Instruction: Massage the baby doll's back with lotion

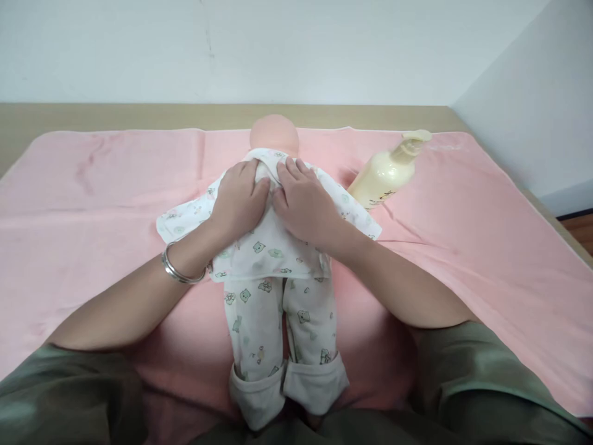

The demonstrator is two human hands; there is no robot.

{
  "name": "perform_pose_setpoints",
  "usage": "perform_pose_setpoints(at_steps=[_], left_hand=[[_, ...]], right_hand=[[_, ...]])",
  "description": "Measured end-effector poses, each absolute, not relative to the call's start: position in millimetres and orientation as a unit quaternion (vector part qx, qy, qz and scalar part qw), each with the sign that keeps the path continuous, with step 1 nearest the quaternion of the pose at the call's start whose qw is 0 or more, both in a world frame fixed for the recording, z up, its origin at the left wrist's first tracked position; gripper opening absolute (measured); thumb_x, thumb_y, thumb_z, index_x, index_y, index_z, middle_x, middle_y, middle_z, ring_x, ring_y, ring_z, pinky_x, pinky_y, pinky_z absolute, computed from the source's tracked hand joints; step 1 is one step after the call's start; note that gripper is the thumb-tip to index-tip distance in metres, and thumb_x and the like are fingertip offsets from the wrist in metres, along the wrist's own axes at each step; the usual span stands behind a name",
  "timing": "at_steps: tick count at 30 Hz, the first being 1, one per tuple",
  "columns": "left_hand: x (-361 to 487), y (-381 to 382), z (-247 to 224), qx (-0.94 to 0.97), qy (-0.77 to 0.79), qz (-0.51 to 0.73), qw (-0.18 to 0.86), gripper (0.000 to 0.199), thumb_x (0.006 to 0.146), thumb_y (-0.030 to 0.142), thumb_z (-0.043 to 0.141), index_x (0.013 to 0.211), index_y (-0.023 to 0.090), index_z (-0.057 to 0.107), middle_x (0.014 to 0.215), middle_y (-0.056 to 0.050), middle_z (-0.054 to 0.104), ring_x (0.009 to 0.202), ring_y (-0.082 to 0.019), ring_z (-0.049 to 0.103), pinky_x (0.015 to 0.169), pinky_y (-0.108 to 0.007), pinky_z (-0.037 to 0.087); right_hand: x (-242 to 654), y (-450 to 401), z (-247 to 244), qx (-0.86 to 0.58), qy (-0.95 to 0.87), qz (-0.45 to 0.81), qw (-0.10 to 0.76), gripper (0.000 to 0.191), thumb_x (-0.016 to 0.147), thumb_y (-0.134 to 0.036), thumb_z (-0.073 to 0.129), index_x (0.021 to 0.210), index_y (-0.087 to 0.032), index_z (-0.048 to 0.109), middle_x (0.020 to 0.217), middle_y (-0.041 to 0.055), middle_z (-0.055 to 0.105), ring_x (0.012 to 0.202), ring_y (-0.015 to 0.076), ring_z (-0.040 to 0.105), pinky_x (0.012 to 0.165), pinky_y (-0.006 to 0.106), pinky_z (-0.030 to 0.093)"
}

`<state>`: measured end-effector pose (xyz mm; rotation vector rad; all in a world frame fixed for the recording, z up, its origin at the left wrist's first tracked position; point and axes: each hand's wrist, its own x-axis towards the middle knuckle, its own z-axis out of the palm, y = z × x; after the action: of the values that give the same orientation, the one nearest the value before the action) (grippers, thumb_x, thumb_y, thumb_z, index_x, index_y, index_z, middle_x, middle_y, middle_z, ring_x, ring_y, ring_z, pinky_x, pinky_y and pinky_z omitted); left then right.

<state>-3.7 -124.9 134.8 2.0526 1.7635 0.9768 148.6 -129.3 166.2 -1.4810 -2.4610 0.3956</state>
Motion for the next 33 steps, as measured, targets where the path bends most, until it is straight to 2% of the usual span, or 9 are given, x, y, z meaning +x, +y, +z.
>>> perform_pose_setpoints(at_steps=[4,7,9,11,15,18,21,26,33], left_hand=[[13,-151,135,0.719,0.62,0.302,0.088,0.052,0.097,0.034,0.037,0.142,0.01,0.048,0.153,-0.02,0.048,0.15,-0.037,0.037,0.126,-0.058,0.026],[22,-162,135,0.713,0.625,0.301,0.102,0.06,0.095,0.031,0.039,0.149,0.007,0.043,0.163,-0.019,0.036,0.157,-0.037,0.024,0.131,-0.057,0.016],[22,-160,137,0.694,0.636,0.313,0.126,0.061,0.09,0.027,0.041,0.148,0.007,0.045,0.164,-0.018,0.037,0.157,-0.036,0.026,0.132,-0.055,0.017],[19,-153,139,0.666,0.644,0.343,0.154,0.06,0.085,0.022,0.043,0.143,0.01,0.051,0.16,-0.015,0.044,0.153,-0.033,0.034,0.13,-0.052,0.025],[9,-137,142,0.646,0.633,0.387,0.182,0.038,0.08,0.015,0.041,0.108,0.022,0.067,0.123,-0.008,0.07,0.121,-0.028,0.061,0.112,-0.048,0.049],[3,-129,139,0.641,0.639,0.394,0.16,0.028,0.082,0.016,0.039,0.09,0.025,0.064,0.104,-0.005,0.072,0.106,-0.026,0.063,0.103,-0.047,0.054],[0,-127,134,0.645,0.641,0.388,0.145,0.03,0.083,0.019,0.039,0.094,0.025,0.066,0.108,-0.005,0.072,0.108,-0.026,0.063,0.104,-0.045,0.053],[1,-130,129,0.632,0.653,0.393,0.138,0.045,0.085,0.022,0.04,0.124,0.023,0.064,0.133,-0.006,0.067,0.126,-0.026,0.059,0.115,-0.044,0.046],[1,-130,130,0.63,0.658,0.387,0.144,0.048,0.085,0.022,0.04,0.127,0.022,0.063,0.136,-0.007,0.066,0.128,-0.026,0.058,0.117,-0.044,0.045]], right_hand=[[151,-103,159,-0.548,-0.805,0.18,0.14,0.065,0.102,-0.029,0.033,0.159,0.002,0.025,0.17,0.0193,0.024,0.16,0.0334,0.015,0.132,0.053,0.014],[152,-97,157,-0.544,-0.807,0.174,0.152,0.063,0.103,-0.031,0.032,0.158,0.001,0.029,0.168,0.018,0.028,0.16,0.0327,0.018,0.132,0.054,0.015],[152,-104,160,-0.541,-0.814,0.155,0.145,0.062,0.104,-0.032,0.031,0.157,0.001,0.03,0.167,0.0191,0.03,0.159,0.0332,0.021,0.132,0.054,0.017],[150,-118,163,-0.535,-0.826,0.124,0.128,0.061,0.105,-0.031,0.03,0.157,0.002,0.031,0.166,0.0219,0.031,0.158,0.0351,0.025,0.131,0.054,0.02],[144,-153,163,-0.513,-0.849,0.05,0.115,0.06,0.105,-0.027,0.034,0.155,0.004,0.033,0.164,0.0288,0.031,0.155,0.0418,0.027,0.127,0.057,0.028],[143,-163,162,-0.493,-0.858,0.04,0.136,0.058,0.104,-0.026,0.035,0.154,0.004,0.037,0.163,0.03,0.033,0.154,0.0422,0.03,0.125,0.058,0.032],[146,-152,162,-0.486,-0.858,0.085,0.143,0.058,0.104,-0.028,0.033,0.154,0.001,0.038,0.163,0.0268,0.034,0.155,0.0384,0.03,0.126,0.057,0.031],[152,-118,157,-0.514,-0.832,0.131,0.16,0.065,0.1,-0.037,0.039,0.156,-0.003,0.034,0.167,0.0207,0.031,0.158,0.0373,0.022,0.13,0.062,0.015],[152,-115,152,-0.515,-0.83,0.13,0.17,0.066,0.099,-0.033,0.037,0.156,-0.002,0.034,0.166,0.0204,0.033,0.157,0.0366,0.024,0.131,0.058,0.014]])
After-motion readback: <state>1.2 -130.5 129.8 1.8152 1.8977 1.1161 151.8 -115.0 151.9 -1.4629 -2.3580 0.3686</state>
